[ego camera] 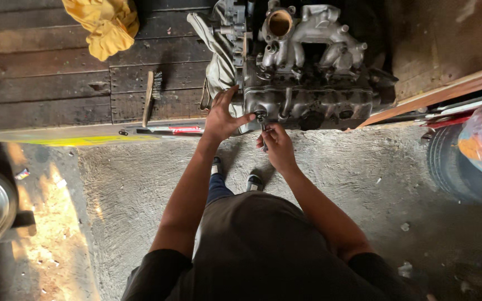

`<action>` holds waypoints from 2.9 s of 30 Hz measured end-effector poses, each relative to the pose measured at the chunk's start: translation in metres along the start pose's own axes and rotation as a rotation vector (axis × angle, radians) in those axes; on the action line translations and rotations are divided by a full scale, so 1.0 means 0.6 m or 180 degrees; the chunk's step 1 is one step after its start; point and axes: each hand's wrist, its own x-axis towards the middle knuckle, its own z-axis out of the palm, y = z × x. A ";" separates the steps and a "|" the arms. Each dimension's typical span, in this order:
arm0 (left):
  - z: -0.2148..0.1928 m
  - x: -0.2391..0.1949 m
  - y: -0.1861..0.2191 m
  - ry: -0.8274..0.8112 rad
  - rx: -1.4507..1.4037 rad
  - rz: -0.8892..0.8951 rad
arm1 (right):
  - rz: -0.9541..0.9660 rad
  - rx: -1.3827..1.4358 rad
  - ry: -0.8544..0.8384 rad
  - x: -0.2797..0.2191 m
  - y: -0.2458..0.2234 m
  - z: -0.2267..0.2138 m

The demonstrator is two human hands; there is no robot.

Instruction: The person uses a wrench to tighten bolts on a disassembled engine block resting on a wooden workbench. The hands repeatedly rotate the wrench on the same bolt while stabilizing the engine with the other hand.

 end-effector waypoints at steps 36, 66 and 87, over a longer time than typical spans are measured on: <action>-0.013 0.003 0.015 -0.0244 0.0202 -0.0311 | -0.1504 -0.3725 -0.0272 0.018 -0.194 -0.072; -0.019 0.010 0.020 -0.0562 0.0606 -0.0437 | 0.0340 -0.1732 0.0377 -0.021 -0.086 -0.048; -0.023 0.012 0.023 -0.0558 0.0702 -0.0392 | 0.0143 -0.1540 0.0622 -0.041 -0.066 -0.002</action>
